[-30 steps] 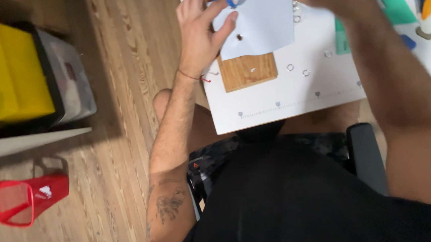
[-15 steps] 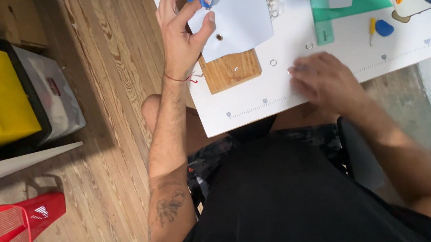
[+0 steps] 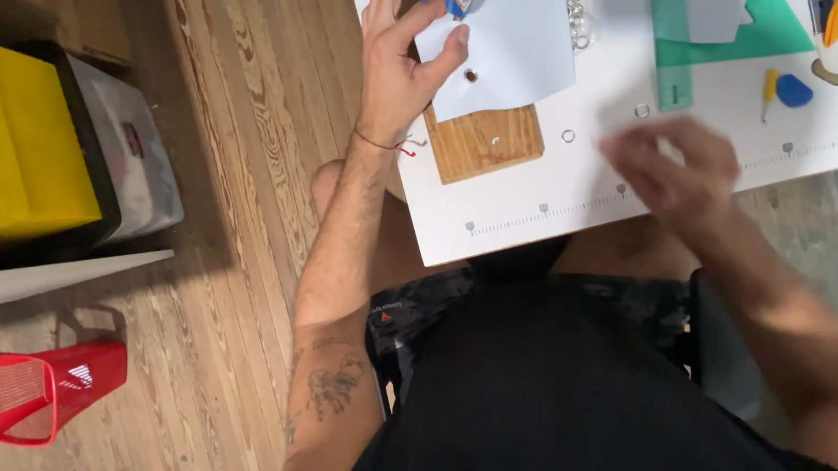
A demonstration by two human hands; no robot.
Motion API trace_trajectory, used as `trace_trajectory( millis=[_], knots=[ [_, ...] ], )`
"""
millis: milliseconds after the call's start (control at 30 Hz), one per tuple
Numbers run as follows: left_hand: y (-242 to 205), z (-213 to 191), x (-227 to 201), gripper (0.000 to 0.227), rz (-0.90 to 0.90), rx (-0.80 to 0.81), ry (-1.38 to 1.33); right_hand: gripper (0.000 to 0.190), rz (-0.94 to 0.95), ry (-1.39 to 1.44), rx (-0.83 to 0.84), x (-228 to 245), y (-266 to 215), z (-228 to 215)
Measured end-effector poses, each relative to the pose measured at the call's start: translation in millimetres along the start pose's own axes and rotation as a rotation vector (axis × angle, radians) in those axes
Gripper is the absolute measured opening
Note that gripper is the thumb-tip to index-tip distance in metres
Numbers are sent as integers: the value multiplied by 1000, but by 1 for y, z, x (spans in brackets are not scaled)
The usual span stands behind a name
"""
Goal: Installing metal grommets into a piece of white leather using a hand press and marking tools.
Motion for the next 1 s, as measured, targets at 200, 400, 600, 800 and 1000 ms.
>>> trace_trajectory(
  millis=[200, 400, 600, 800, 1000],
  knots=[
    [-1, -1, 4, 24, 4, 24, 3, 9, -230, 45, -173, -25, 103, 86],
    [-4, 1, 9, 28, -51, 32, -29, 13, -32, 113, -164, -44, 98, 124],
    [1, -1, 5, 28, -72, 32, -53, 6, 95, 228, -125, -50, 99, 128],
    [0, 2, 11, 25, -67, 28, -89, 10, 254, 345, 12, -78, 95, 137],
    [7, -1, -1, 20, -61, -15, -125, 16, 663, 547, 182, -94, 101, 148]
  ],
)
Point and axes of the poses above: each hand's wrist, its own y-axis towards the middle knuckle, its own z-axis out of the palm, x = y × z, the point moved 5 cm from there along y, towards the middle knuckle, and after that the axes turned 13 degrees about -x, right-handed, at the moved point
